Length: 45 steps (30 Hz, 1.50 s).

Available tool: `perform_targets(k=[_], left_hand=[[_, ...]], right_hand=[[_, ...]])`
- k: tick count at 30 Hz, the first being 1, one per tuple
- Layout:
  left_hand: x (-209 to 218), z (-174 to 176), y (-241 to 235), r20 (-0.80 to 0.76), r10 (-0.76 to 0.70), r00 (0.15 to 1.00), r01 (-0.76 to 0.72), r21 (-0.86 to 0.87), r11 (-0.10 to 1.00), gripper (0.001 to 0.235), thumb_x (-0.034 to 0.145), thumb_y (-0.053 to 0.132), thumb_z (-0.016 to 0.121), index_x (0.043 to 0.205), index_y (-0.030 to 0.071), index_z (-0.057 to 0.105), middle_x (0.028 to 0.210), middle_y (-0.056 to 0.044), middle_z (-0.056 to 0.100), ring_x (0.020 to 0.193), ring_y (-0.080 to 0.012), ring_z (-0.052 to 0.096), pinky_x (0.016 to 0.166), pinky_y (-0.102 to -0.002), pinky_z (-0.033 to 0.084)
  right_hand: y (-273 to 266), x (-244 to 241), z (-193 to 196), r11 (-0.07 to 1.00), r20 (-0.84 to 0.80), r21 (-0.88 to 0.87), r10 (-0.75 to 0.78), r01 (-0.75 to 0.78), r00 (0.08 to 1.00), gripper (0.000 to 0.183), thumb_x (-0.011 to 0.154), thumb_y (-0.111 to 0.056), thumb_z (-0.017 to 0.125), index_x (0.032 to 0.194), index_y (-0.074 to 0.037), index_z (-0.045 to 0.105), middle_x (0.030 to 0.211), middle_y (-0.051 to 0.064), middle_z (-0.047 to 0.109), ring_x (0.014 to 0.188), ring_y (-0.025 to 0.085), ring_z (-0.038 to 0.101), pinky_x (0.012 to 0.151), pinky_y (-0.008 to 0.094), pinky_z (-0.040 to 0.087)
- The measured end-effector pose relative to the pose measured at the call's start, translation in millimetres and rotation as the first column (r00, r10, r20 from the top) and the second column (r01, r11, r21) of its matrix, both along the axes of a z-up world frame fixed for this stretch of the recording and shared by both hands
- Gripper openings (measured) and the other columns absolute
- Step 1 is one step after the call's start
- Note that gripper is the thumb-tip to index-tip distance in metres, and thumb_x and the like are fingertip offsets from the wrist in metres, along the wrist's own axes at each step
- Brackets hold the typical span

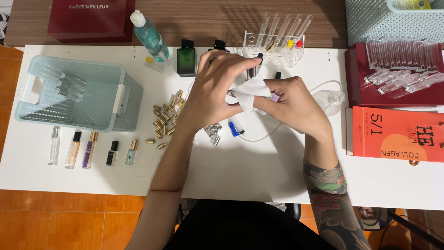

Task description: Clean and prepare small glass perfume vials using a cloth and syringe.

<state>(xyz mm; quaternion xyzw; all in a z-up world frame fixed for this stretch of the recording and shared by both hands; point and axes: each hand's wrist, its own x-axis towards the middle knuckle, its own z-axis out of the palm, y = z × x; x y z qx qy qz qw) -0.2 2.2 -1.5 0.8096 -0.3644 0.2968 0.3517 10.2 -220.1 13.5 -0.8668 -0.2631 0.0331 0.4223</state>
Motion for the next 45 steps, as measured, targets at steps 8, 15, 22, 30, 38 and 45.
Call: perform_targets(k=[8,15,22,30,38,45], left_hand=[[-3,4,3,-0.002,-0.011,1.0,0.011,-0.02,1.0,0.08,0.079,0.019,0.094,0.144,0.012,0.049,0.136,-0.005,0.063,0.126,-0.0276,0.057,0.118,-0.047,0.037],[-3,2,4,-0.038,-0.021,0.999,0.02,-0.016,1.0,0.082,0.078,0.017,0.094,0.146,0.012,0.049,0.13,-0.006,0.065,0.122,-0.0287,0.059,0.118,-0.048,0.038],[-3,4,6,-0.045,-0.048,0.998,0.046,-0.029,0.998,0.083,0.077,0.018,0.094,0.147,0.013,0.049,0.127,-0.007,0.065,0.12,-0.029,0.06,0.118,-0.048,0.038],[-6,7,9,-0.089,-0.063,0.994,0.061,-0.016,0.998,0.081,0.079,0.018,0.094,0.146,0.014,0.049,0.128,-0.008,0.065,0.123,-0.0283,0.061,0.121,-0.051,0.035],[-5,6,12,-0.075,-0.061,0.995,0.061,-0.008,0.998,0.085,0.07,0.01,0.09,0.145,0.013,0.05,0.128,-0.008,0.065,0.122,-0.0278,0.061,0.12,-0.05,0.036],[0,6,19,0.053,-0.02,0.998,0.019,0.028,0.999,0.086,0.069,0.018,0.093,0.143,0.012,0.05,0.129,-0.007,0.064,0.123,-0.0243,0.061,0.118,-0.049,0.035]], right_hand=[[0,0,-5,0.993,-0.062,0.111,0.054,-0.046,0.997,0.02,0.095,-0.014,0.072,0.109,-0.001,0.077,0.079,0.005,0.076,0.07,0.006,0.065,0.062,0.027,0.053],[-1,3,-12,0.991,-0.101,0.123,0.06,-0.047,0.993,0.019,0.097,-0.013,0.071,0.108,0.0,0.076,0.078,0.005,0.075,0.071,0.005,0.061,0.061,0.026,0.052],[-2,4,-14,0.988,-0.099,0.139,0.084,-0.069,0.992,0.018,0.097,-0.013,0.071,0.108,0.0,0.076,0.079,0.004,0.075,0.07,0.004,0.06,0.06,0.025,0.05],[-3,7,-23,0.993,-0.067,0.089,0.08,-0.073,0.995,0.018,0.096,-0.015,0.074,0.104,0.0,0.078,0.073,0.003,0.071,0.066,0.005,0.054,0.057,0.026,0.047],[0,9,-36,0.952,-0.155,0.294,0.131,-0.081,0.979,0.02,0.102,-0.012,0.067,0.111,0.003,0.075,0.086,0.0,0.073,0.077,0.003,0.058,0.064,0.023,0.049],[8,4,-31,0.938,-0.099,0.327,0.155,-0.115,0.983,0.021,0.105,-0.011,0.062,0.117,0.002,0.074,0.092,0.001,0.074,0.083,0.004,0.063,0.072,0.023,0.054]])
